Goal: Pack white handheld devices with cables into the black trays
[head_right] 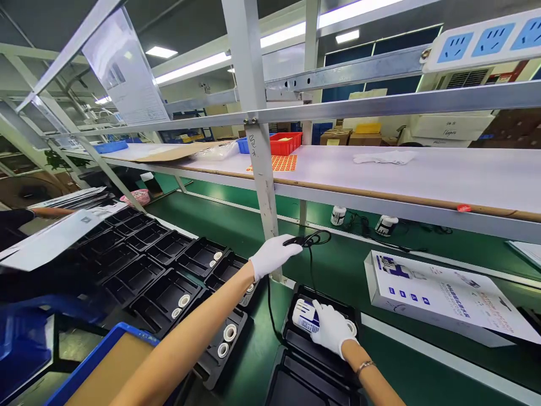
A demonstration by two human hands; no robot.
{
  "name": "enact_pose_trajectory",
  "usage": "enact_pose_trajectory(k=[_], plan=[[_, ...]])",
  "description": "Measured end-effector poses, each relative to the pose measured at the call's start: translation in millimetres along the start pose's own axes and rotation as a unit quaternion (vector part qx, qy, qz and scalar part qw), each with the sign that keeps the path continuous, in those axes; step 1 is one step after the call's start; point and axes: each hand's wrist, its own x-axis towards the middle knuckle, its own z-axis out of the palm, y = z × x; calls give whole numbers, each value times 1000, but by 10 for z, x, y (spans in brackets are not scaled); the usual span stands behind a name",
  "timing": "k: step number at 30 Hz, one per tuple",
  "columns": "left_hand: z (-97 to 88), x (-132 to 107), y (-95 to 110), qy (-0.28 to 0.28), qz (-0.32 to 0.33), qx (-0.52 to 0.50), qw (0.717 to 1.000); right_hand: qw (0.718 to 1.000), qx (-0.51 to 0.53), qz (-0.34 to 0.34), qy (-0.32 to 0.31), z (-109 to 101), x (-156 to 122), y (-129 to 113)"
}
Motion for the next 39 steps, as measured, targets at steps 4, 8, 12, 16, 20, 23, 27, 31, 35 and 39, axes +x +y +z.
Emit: enact_pose_trajectory(k=[4, 8, 12, 16, 20, 23, 27, 31, 35, 39], plan=[[103, 65, -198, 2, -7, 20, 1000, 997, 52, -44, 28, 45, 133, -24], [144, 122, -371, 14, -5, 9, 1000, 988, 107, -86, 72, 44, 54, -24], [86, 145, -397, 26, -31, -21, 999, 983, 127, -28, 129, -277, -2, 70], [1, 130, -298, -47, -25, -33, 998, 923, 117, 22, 365, -1120, -71, 173], [70, 192, -222, -112, 11, -157, 981, 956, 210, -60, 197, -1735, -105, -12], [257, 299, -144, -27, 42, -331, 942, 944, 312, -30, 101, -1740, -82, -282], [577, 393, -64, 15, 97, -399, 912, 888, 450, -85, 38, -1559, 28, -493], [910, 425, -444, 49, 128, -315, 939, 837, 515, -78, 166, -1519, 161, -314], [1203, 569, -1143, -239, 9, -179, 954, 789, 578, -93, 188, -1445, 153, 86], [1385, 931, -1591, -330, -58, -21, 942, 956, 287, 50, 46, -1001, 145, 461]])
